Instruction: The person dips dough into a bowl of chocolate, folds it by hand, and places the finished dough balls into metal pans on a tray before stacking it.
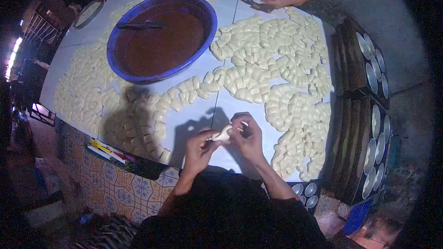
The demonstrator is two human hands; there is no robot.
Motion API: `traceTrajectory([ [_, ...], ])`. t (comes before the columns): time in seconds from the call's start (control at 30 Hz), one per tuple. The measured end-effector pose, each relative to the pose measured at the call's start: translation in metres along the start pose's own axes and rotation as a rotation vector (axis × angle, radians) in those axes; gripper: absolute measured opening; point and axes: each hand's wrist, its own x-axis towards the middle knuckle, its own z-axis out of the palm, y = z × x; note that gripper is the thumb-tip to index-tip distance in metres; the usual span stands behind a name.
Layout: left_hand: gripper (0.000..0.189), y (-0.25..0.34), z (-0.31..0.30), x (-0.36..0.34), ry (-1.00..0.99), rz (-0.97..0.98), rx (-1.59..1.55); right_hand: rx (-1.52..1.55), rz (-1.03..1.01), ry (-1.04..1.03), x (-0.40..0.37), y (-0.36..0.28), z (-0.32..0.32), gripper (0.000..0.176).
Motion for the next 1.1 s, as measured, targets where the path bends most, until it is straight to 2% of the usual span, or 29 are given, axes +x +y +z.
traceTrajectory([
  [0.03,0.026,-0.001,0.004,-0.002,0.028,-0.047,-0.031,-0.12,-0.026,-0.047,-0.001,-0.001,0.0,0.014],
  [0.07,0.022,-0.009,0.007,-0.002,0.041,-0.061,-0.208,-0.24,-0.052,-0.092,-0.001,-0.005,0.0,0.013],
  [0.17,0.023,-0.024,0.004,-0.003,0.0,-0.089,-0.168,-0.418,-0.116,-0.196,-0.008,-0.02,0.008,0.013],
  [0.2,0.018,-0.026,0.003,-0.004,0.018,-0.174,-0.112,-0.496,-0.145,-0.235,-0.01,-0.023,0.008,0.013],
  [0.27,0.012,-0.027,0.009,-0.005,0.089,-0.342,-0.27,-0.61,-0.21,-0.278,-0.013,-0.017,0.002,0.011],
  [0.3,0.01,-0.028,0.013,-0.007,0.122,-0.43,-0.347,-0.591,-0.154,-0.214,-0.018,-0.011,0.001,0.009],
  [0.37,0.015,-0.03,0.019,-0.009,0.051,-0.35,-0.161,-0.553,-0.047,-0.085,-0.031,0.001,-0.001,0.006],
  [0.4,0.019,-0.031,0.022,-0.011,0.015,-0.308,-0.07,-0.487,0.099,-0.074,-0.035,0.004,-0.003,0.023],
  [0.43,0.022,-0.032,0.024,-0.012,-0.018,-0.263,0.019,-0.449,0.118,0.008,-0.039,0.004,-0.002,0.028],
  [0.47,0.034,-0.046,0.027,-0.017,-0.011,-0.171,-0.007,-0.411,0.134,0.083,-0.041,0.003,0.001,0.034],
  [0.5,0.036,-0.045,0.03,-0.02,0.021,-0.129,-0.049,-0.371,0.149,0.153,-0.04,-0.001,0.005,0.041],
  [0.53,0.038,-0.044,0.034,-0.02,0.052,-0.085,-0.087,-0.375,0.166,0.083,-0.045,0.007,-0.006,0.056],
  [0.57,0.04,-0.041,0.036,-0.02,0.081,-0.041,-0.125,-0.262,0.205,-0.006,-0.05,0.028,-0.022,0.054],
  [0.6,0.046,-0.038,0.037,-0.022,0.024,0.01,-0.162,0.036,0.546,-0.171,-0.049,0.014,-0.031,0.054],
  [0.63,0.044,-0.035,0.035,-0.023,-0.069,-0.085,-0.159,0.347,0.876,-0.33,-0.05,0.001,-0.036,0.055],
  [0.67,0.043,-0.037,0.033,-0.024,-0.046,-0.07,-0.236,0.355,0.792,-0.282,-0.052,0.001,-0.034,0.053],
  [0.7,0.043,-0.04,0.031,-0.025,-0.02,-0.055,-0.315,0.089,0.673,-0.179,-0.051,0.005,-0.036,0.048],
  [0.77,0.039,-0.031,0.017,-0.017,0.139,0.16,-0.069,-0.305,0.388,0.066,-0.04,0.034,-0.052,0.044],
  [0.83,0.022,-0.029,0.004,-0.011,0.39,0.017,-0.135,-0.237,0.326,0.325,-0.027,0.057,-0.061,0.044],
  [0.87,0.015,-0.026,-0.006,-0.008,0.468,-0.013,-0.186,-0.021,0.388,0.303,-0.025,0.079,-0.075,0.047],
  [0.97,0.009,-0.052,-0.056,-0.018,0.674,-0.015,-0.104,-0.359,0.188,0.389,-0.03,0.073,-0.08,0.05],
  [1.0,0.009,-0.057,-0.078,-0.026,0.723,-0.04,0.075,-0.527,0.122,0.435,-0.028,0.07,-0.075,0.049],
  [1.03,0.009,-0.062,-0.094,-0.035,0.775,-0.071,0.259,-0.588,0.111,0.38,-0.025,0.067,-0.066,0.045],
  [1.07,0.015,-0.039,-0.099,-0.039,0.876,-0.062,0.197,-0.641,0.103,0.321,-0.021,0.044,-0.037,0.042],
  [1.1,0.016,-0.039,-0.107,-0.043,0.894,-0.012,0.192,-0.686,0.097,0.261,-0.02,0.018,-0.003,0.039],
])
